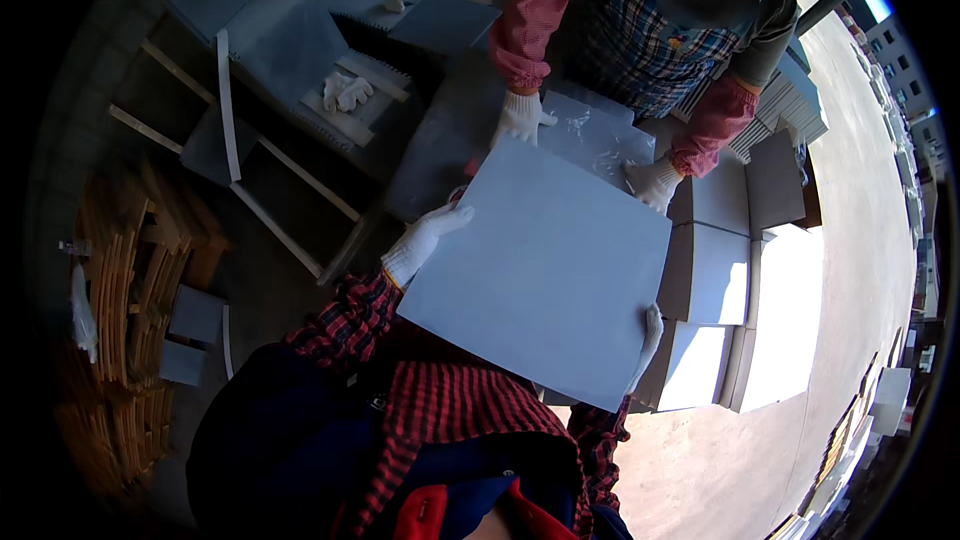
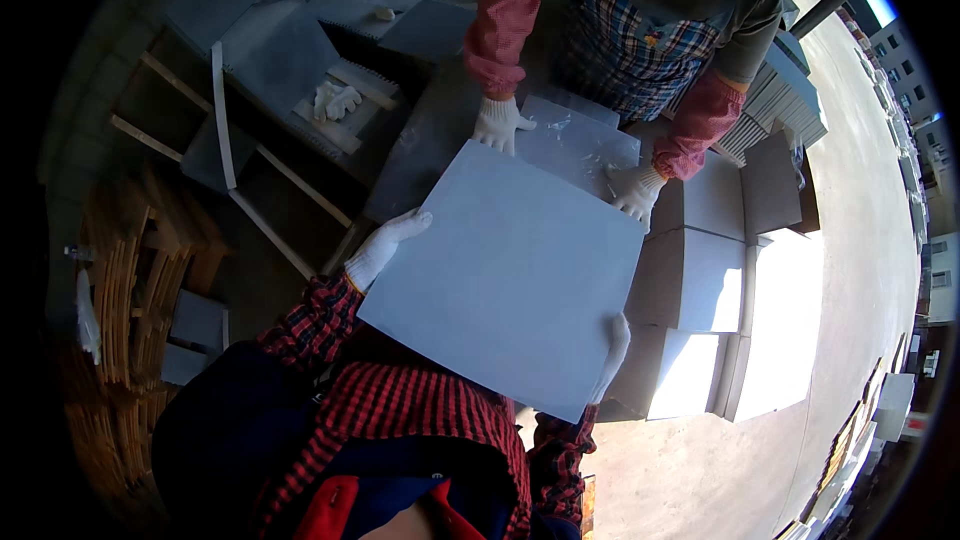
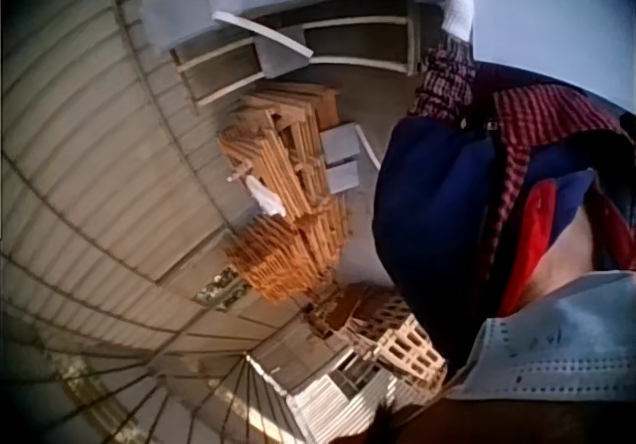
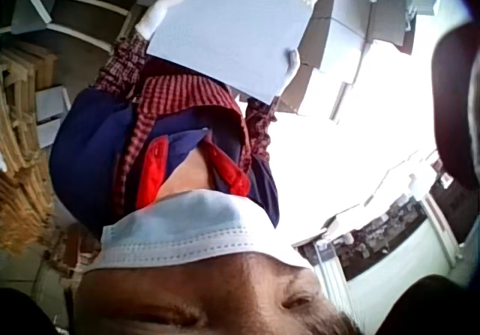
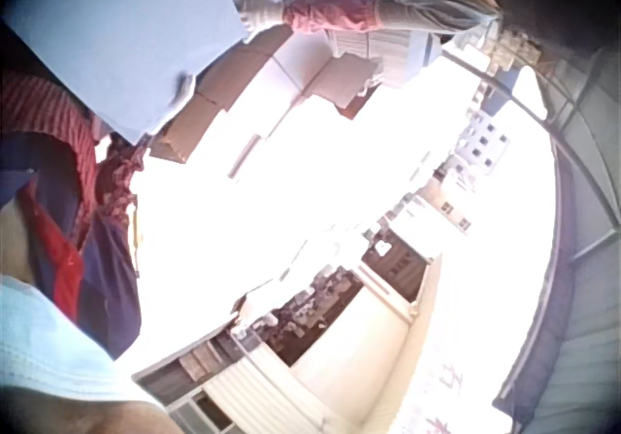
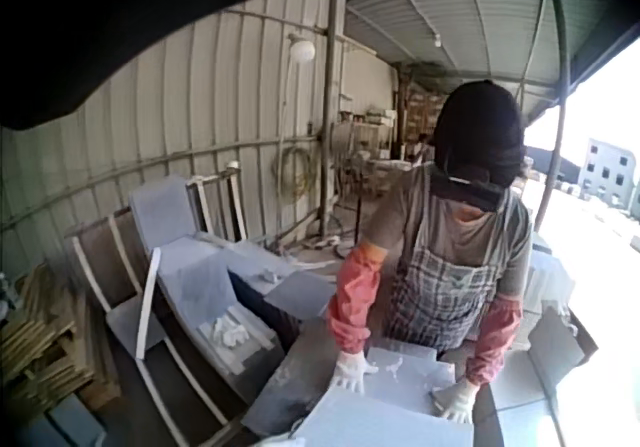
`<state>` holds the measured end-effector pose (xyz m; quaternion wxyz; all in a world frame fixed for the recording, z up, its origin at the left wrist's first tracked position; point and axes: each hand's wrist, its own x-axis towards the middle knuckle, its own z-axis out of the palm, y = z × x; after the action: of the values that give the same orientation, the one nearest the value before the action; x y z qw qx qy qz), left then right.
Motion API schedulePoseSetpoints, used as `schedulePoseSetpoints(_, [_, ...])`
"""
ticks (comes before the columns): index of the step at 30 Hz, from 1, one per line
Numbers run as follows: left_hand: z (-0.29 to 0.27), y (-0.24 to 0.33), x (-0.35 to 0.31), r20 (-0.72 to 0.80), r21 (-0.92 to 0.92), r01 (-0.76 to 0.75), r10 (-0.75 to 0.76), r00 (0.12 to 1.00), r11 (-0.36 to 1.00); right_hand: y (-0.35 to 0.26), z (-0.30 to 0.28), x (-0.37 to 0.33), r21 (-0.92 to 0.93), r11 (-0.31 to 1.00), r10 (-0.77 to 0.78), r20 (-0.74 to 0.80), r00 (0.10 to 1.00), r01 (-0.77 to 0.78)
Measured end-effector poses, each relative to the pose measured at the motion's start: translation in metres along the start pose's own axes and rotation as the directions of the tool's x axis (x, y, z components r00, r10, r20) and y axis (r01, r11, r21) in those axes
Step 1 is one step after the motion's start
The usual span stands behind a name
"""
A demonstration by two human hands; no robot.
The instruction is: The person picks up flat gray panels and wooden frames, then assembles them into box-like structures. They use a handheld tape dispenser to secure the edges of the panels together. The person repeats this process for multiple units, stacking the finished boxes on a nearby surface.
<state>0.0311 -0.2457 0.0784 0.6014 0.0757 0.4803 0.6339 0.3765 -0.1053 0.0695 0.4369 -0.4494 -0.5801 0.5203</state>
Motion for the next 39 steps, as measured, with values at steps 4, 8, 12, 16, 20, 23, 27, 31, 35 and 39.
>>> schedulePoseSetpoints(4, [0.022, 0.030, 0.046, -0.084, -0.023, 0.068, -0.070, 0.994, 0.997, -0.053, 0.012, 0.084, -0.138, 0.839, 0.539, 0.083, 0.838, -0.526])
schedulePoseSetpoints(8, [0.027, 0.050, 0.093, -0.147, 0.081, 0.059, -0.047, 0.988, 0.995, -0.076, 0.052, 0.132, -0.425, 0.818, 0.504, 0.208, 0.838, -0.387])
schedulePoseSetpoints(12, [0.027, 0.050, 0.147, -0.215, 0.275, 0.026, 0.035, 0.976, 0.961, 0.008, 0.048, 0.170, -0.441, 0.819, 0.439, 0.068, 0.896, -0.368])
schedulePoseSetpoints(16, [0.019, 0.049, 0.192, -0.291, 0.479, 0.053, 0.101, 0.951, 0.876, 0.069, 0.051, 0.204, -0.448, 0.744, 0.513, -0.092, 0.854, -0.495])
schedulePoseSetpoints(20, [0.006, 0.042, 0.225, -0.353, 0.628, 0.096, 0.172, 0.920, 0.772, 0.112, 0.054, 0.241, -0.497, 0.758, 0.461, -0.051, 0.886, -0.422])
schedulePoseSetpoints(23, [0.003, 0.033, 0.241, -0.376, 0.647, 0.091, 0.213, 0.902, 0.757, 0.117, 0.074, 0.265, -0.505, 0.756, 0.450, -0.059, 0.891, -0.416])
schedulePoseSetpoints(27, [-0.003, 0.007, 0.263, -0.426, 0.706, 0.082, 0.329, 0.843, 0.703, 0.131, 0.078, 0.288, -0.484, 0.801, 0.415, 0.025, 0.909, -0.352])
schedulePoseSetpoints(31, [0.003, 0.012, 0.275, -0.454, 0.663, 0.182, 0.197, 0.869, 0.726, 0.146, 0.076, 0.300, -0.439, 0.820, 0.426, 0.040, 0.904, -0.367])
schedulePoseSetpoints(35, [0.004, 0.003, 0.280, -0.492, 0.751, 0.313, 0.176, 0.853, 0.582, 0.157, 0.074, 0.304, -0.401, 0.826, 0.471, 0.103, 0.876, -0.396])
schedulePoseSetpoints(39, [0.010, 0.009, 0.274, -0.464, 0.863, 0.418, 0.119, 0.878, 0.282, 0.170, 0.083, 0.297, -0.368, 0.833, 0.470, 0.074, 0.879, -0.414])
